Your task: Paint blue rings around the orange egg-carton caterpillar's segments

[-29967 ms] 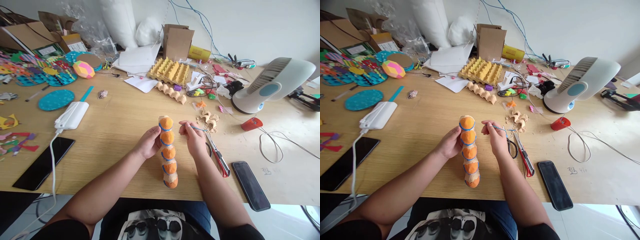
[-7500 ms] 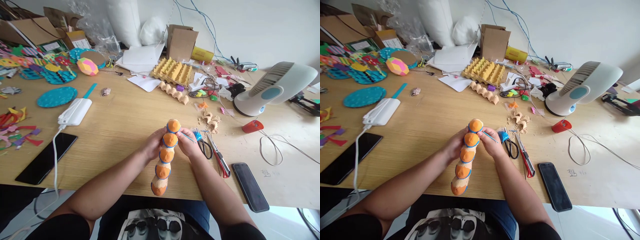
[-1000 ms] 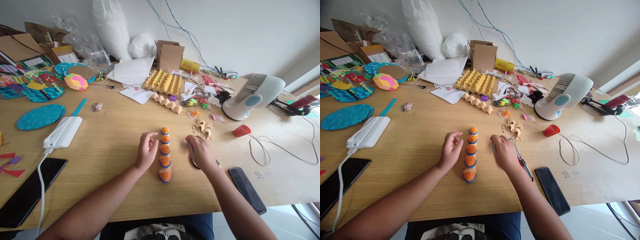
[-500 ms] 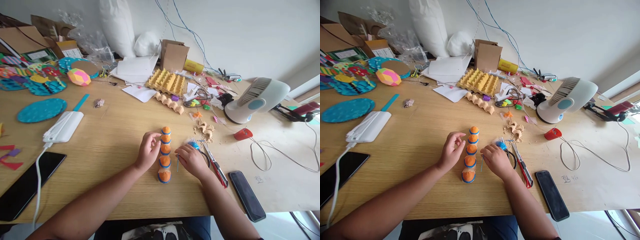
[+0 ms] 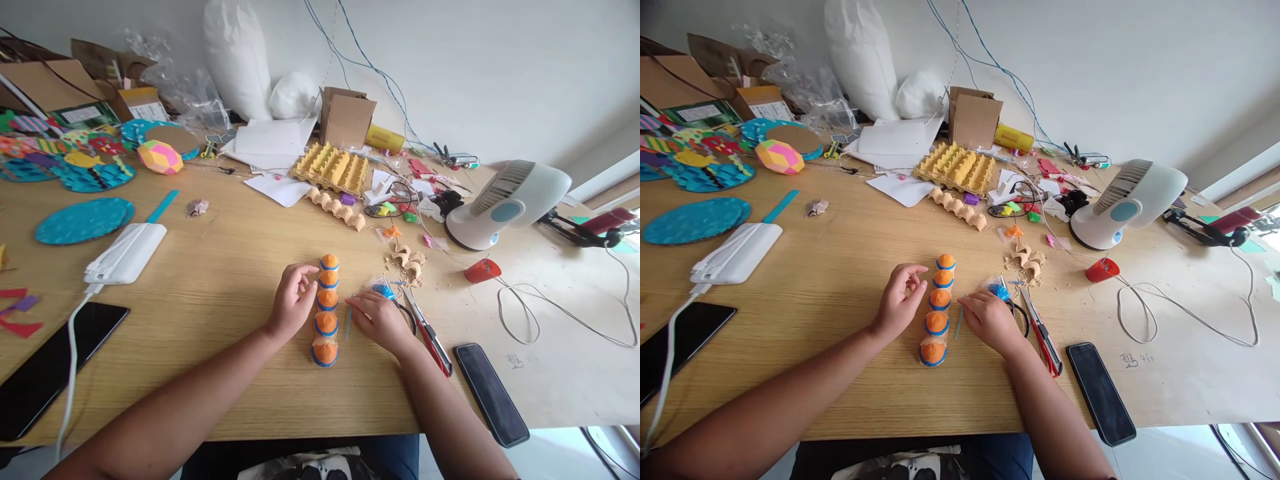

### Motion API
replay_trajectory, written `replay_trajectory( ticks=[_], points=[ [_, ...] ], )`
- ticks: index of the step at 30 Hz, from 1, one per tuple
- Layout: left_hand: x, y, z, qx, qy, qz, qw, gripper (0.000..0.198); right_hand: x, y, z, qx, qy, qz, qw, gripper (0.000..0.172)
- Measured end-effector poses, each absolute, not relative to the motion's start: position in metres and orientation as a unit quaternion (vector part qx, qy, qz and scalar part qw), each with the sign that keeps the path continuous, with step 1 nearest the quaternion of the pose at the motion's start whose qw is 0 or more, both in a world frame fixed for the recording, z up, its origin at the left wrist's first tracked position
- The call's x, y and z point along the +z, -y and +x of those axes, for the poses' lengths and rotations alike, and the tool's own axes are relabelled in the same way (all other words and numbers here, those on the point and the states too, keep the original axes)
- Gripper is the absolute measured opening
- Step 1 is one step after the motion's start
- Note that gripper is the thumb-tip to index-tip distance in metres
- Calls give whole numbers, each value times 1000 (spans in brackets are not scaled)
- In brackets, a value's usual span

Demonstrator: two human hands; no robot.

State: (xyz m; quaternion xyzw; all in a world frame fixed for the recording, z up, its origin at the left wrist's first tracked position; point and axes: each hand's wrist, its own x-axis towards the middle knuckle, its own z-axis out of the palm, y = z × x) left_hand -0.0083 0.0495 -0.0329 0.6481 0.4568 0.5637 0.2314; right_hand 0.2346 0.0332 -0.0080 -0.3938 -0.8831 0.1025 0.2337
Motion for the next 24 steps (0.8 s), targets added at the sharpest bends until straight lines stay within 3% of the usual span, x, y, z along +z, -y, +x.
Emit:
replay_trajectory(
  ticks=[8, 12, 17, 19, 21, 24],
  points=[
    [-35, -50, -9, 562, -457, 645, 241, 27, -12, -35, 236, 108, 879, -414, 212, 20],
    [-34, -49, -9, 562, -459, 643, 244, 27, -2, -32, 239, 35, 835, -507, 210, 20],
    [-32, -48, -8, 560, -461, 647, 235, 27, 0, -35, 248, -47, 719, -675, 159, 47],
    [-32, -48, -7, 559, -457, 653, 228, 27, -2, -38, 252, -24, 707, -693, 141, 42],
    [-31, -47, -7, 558, -449, 662, 220, 27, -3, -40, 253, 4, 700, -692, 176, 33],
    [-26, -46, -7, 559, -432, 676, 210, 24, -2, -37, 249, 124, 696, -634, 312, 26]
  ],
)
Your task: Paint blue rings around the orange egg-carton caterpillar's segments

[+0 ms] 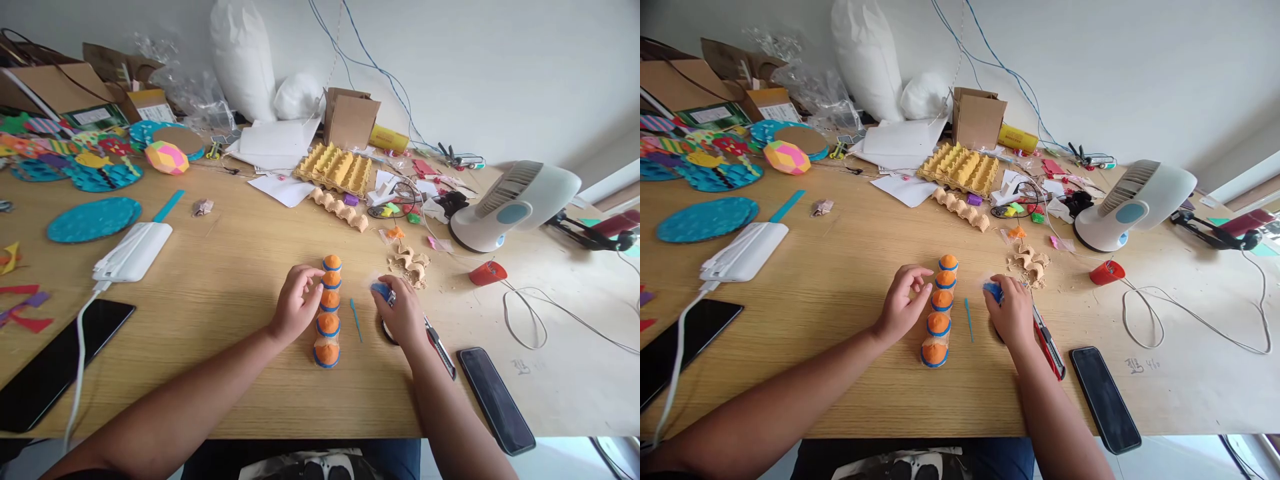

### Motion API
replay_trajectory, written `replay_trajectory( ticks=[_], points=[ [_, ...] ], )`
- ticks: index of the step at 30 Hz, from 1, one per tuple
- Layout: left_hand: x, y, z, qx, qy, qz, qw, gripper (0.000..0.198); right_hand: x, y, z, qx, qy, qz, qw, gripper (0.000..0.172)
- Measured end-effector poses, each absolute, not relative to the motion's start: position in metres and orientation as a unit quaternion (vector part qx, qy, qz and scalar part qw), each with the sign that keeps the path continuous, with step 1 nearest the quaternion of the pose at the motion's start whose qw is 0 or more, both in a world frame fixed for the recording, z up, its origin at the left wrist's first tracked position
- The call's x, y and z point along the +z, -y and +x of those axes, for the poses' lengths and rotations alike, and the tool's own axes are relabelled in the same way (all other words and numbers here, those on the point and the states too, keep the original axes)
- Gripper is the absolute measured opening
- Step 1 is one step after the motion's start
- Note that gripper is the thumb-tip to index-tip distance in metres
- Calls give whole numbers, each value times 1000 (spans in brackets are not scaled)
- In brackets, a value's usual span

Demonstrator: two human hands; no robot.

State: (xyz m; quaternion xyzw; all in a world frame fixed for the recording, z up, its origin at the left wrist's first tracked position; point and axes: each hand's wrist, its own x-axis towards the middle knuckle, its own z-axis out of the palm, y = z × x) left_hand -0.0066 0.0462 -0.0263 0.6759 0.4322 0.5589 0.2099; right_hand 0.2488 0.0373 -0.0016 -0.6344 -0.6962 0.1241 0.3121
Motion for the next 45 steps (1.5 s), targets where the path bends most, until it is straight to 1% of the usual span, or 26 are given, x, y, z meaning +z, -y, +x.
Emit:
replay_trajectory(
  ticks=[2, 4, 5, 7, 10, 12, 15, 17, 19, 22, 25, 28, 32, 36, 41, 45],
  points=[
    [-21, -44, -7, 562, -415, 684, 210, 21, 1, -32, 241, 306, 672, -545, 398, 31],
    [-14, -40, -8, 551, -388, 703, 228, 21, 3, -25, 232, 504, 605, -449, 423, 37],
    [-10, -38, -8, 545, -370, 715, 236, 22, 5, -21, 227, 572, 570, -407, 426, 41],
    [-4, -34, -8, 524, -347, 735, 255, 26, 8, -15, 220, 657, 521, -354, 415, 46],
    [1, -29, -5, 520, -324, 741, 275, 15, 12, -11, 213, 713, 481, -325, 394, 49],
    [3, -26, -3, 522, -323, 732, 295, 6, 14, -10, 213, 723, 473, -322, 386, 48],
    [5, -24, -1, 528, -323, 716, 323, 13, 13, -10, 214, 717, 486, -319, 385, 47],
    [6, -24, -1, 533, -321, 716, 317, 14, 11, -9, 213, 694, 507, -320, 399, 49],
    [6, -24, -1, 533, -310, 730, 295, 13, 10, -6, 211, 645, 539, -343, 419, 46],
    [5, -23, -1, 525, -289, 757, 259, 12, 13, -2, 206, 525, 607, -407, 436, 25],
    [4, -22, -1, 512, -273, 784, 221, 10, 19, 0, 202, 416, 674, -411, 452, 11],
    [4, -21, 0, 496, -267, 804, 188, 8, 23, 0, 202, 346, 724, -380, 460, 6],
    [4, -21, -1, 487, -269, 815, 163, 3, 25, 0, 205, 284, 768, -344, 459, 11],
    [4, -20, -1, 477, -268, 822, 157, 7, 25, 2, 207, 308, 761, -355, 448, 10],
    [6, -18, 0, 471, -260, 827, 159, 12, 21, 0, 210, 409, 710, -384, 425, 17],
    [7, -17, 1, 469, -261, 829, 159, 14, 14, -3, 214, 484, 644, -390, 446, 19]
  ],
)
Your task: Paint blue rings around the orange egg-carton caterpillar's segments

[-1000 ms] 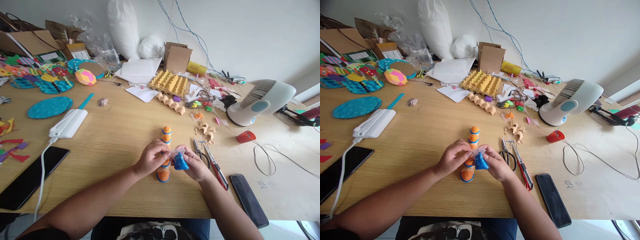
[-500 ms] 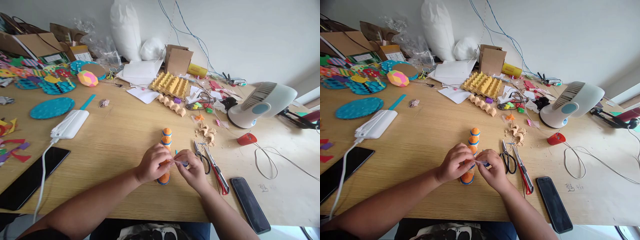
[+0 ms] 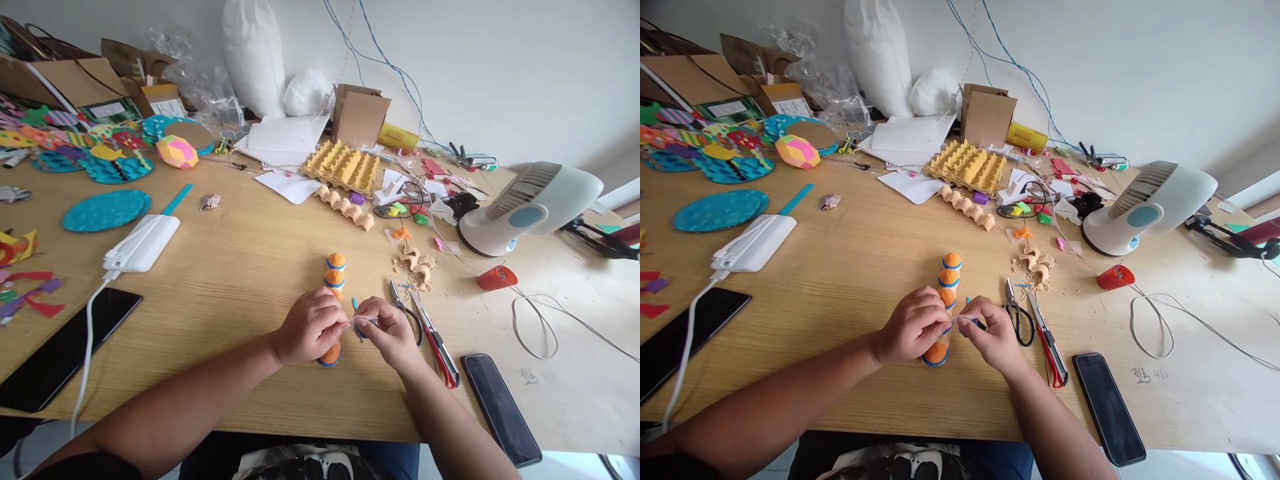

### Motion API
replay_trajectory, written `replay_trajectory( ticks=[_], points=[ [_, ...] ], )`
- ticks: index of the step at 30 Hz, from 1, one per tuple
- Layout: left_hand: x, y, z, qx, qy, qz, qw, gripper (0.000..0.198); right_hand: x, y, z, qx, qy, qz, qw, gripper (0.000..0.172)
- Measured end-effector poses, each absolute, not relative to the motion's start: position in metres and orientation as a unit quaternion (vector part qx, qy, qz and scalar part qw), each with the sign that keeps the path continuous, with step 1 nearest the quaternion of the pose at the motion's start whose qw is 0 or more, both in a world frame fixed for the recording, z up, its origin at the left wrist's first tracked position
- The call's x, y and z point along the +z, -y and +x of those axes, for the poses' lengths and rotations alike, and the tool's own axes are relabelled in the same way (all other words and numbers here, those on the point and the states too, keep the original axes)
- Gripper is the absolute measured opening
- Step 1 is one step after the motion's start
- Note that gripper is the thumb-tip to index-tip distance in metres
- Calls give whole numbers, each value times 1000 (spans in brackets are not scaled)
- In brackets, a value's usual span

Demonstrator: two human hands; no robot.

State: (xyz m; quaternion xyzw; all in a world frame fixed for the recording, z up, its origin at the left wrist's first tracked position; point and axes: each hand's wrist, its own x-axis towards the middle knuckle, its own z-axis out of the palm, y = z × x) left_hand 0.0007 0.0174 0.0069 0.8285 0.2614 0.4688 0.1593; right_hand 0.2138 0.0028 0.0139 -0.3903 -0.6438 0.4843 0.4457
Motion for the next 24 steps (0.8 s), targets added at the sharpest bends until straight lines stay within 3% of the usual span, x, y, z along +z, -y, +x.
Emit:
replay_trajectory(
  ticks=[5, 24],
  points=[
    [7, -17, 1, 463, -274, 825, 170, 18, 14, -5, 216, 534, 607, -382, 448, 21],
    [8, -18, 0, 475, -261, 823, 173, 14, 19, -10, 227, 468, 659, -417, 416, 30]
  ],
)
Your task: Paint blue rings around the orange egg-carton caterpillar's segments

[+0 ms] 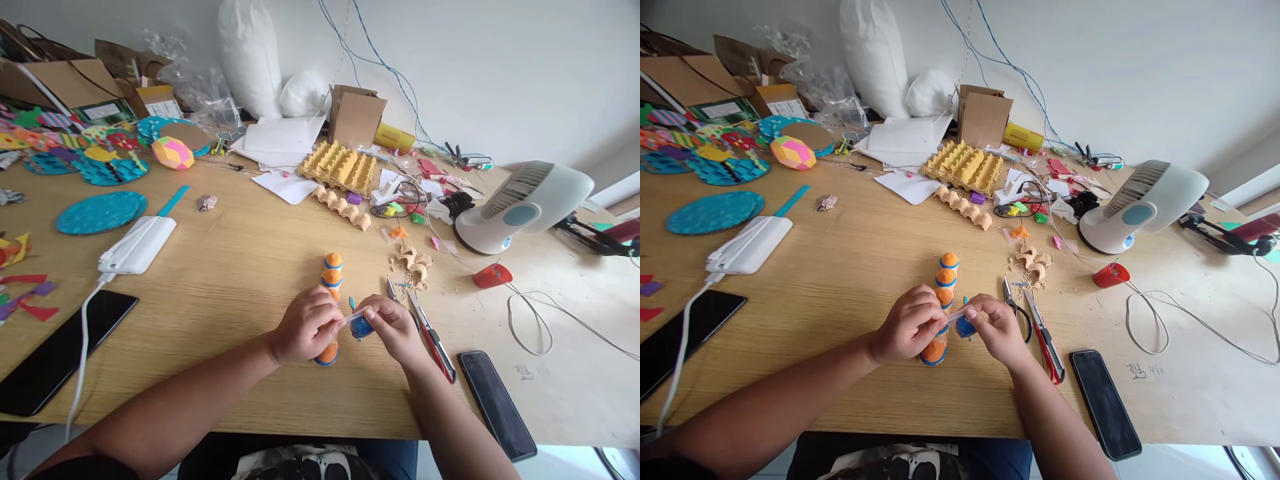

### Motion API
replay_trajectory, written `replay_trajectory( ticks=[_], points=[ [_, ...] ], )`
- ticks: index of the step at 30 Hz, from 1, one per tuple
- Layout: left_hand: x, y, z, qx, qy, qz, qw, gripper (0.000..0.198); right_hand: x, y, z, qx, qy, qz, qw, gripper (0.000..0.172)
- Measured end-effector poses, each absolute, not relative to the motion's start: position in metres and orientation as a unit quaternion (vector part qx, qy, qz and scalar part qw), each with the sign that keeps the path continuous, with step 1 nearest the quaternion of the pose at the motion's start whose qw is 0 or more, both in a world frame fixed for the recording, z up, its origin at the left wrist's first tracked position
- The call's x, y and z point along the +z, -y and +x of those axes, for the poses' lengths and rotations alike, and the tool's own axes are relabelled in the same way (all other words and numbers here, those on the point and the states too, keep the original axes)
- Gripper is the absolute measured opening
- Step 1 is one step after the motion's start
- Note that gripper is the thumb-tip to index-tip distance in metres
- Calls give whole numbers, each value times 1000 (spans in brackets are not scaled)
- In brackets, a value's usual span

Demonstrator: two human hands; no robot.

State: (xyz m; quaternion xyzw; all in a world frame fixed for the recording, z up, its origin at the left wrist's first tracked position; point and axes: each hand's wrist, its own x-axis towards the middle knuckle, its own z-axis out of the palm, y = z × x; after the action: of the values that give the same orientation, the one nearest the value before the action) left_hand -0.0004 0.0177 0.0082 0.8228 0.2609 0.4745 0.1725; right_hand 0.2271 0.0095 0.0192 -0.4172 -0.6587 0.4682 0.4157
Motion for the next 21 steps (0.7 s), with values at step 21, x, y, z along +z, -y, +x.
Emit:
replay_trajectory(
  ticks=[21],
  points=[
    [1, -21, -2, 515, -254, 793, 204, 15, 25, 0, 215, 371, 725, -337, 472, 12]
  ],
)
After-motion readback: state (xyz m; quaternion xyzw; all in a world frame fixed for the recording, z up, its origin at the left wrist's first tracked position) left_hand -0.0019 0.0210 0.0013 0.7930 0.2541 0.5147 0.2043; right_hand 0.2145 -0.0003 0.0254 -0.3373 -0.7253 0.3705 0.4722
